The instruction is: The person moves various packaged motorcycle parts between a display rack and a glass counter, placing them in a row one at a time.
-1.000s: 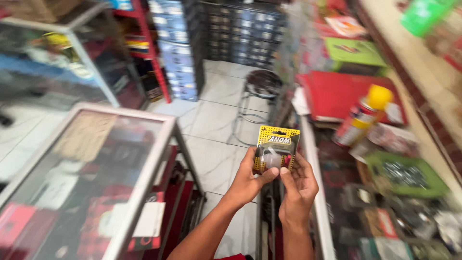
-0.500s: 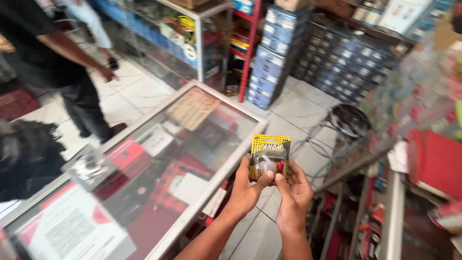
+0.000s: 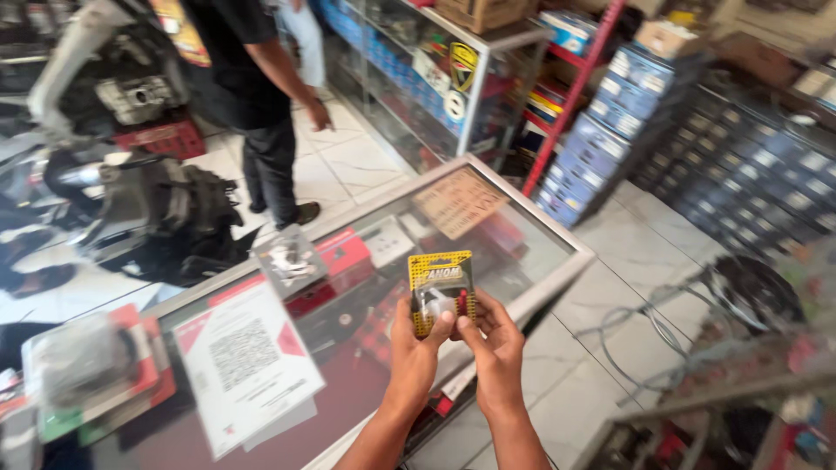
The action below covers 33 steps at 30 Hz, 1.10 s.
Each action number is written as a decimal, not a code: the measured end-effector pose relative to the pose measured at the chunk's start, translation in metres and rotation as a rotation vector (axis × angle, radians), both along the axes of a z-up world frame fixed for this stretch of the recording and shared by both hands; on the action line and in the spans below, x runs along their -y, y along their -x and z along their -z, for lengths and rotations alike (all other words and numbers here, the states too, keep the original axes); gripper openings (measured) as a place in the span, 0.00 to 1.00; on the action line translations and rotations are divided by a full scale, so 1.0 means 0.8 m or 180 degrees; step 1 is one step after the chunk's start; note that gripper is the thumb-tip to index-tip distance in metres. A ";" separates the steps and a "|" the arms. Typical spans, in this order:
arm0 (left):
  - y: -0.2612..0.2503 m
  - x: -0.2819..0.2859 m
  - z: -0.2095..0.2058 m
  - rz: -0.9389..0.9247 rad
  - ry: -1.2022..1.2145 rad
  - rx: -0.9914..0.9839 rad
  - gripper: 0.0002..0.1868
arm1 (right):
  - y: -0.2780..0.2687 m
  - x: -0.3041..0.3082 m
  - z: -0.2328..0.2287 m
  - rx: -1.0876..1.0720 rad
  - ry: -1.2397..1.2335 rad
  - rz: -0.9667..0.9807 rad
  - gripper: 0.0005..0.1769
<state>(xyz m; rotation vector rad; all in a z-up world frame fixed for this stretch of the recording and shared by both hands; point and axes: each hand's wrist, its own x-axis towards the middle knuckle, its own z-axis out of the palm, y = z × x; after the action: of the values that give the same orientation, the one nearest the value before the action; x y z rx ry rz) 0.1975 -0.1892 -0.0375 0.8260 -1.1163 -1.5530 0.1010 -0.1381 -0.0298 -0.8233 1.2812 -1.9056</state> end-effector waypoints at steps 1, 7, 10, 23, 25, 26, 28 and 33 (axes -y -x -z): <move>-0.009 0.004 0.001 -0.0134 -0.0016 0.0067 0.19 | -0.005 0.006 -0.002 -0.0019 -0.0028 -0.0155 0.27; -0.036 0.034 0.003 -0.0646 0.0046 0.0303 0.24 | -0.014 0.045 0.000 -0.0304 -0.0429 -0.0814 0.30; -0.047 0.034 0.005 -0.0770 0.0065 0.0380 0.26 | -0.016 0.060 0.008 -0.0383 -0.0573 -0.1121 0.31; -0.059 0.052 0.009 -0.1665 0.1091 0.2533 0.34 | 0.009 0.157 0.045 0.0194 -0.0693 -0.1705 0.29; -0.067 0.057 0.009 -0.1843 0.1414 0.2960 0.32 | 0.018 0.186 0.052 0.0101 -0.1022 -0.1723 0.30; -0.077 0.064 0.006 -0.1912 0.1541 0.3173 0.32 | 0.022 0.203 0.054 -0.0036 -0.1187 -0.1702 0.32; -0.097 0.080 -0.002 -0.1960 0.1602 0.3522 0.32 | 0.021 0.229 0.059 -0.0329 -0.1407 -0.1681 0.33; -0.142 0.128 -0.015 -0.1834 0.1571 0.3996 0.39 | -0.002 0.283 0.071 -0.0798 -0.1549 -0.1865 0.32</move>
<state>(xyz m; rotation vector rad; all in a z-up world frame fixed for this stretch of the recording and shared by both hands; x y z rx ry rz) 0.3115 -0.2920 -0.0258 1.6291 -1.7763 -0.1165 0.1022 -0.3646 -0.0865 -1.0465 1.3769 -1.0024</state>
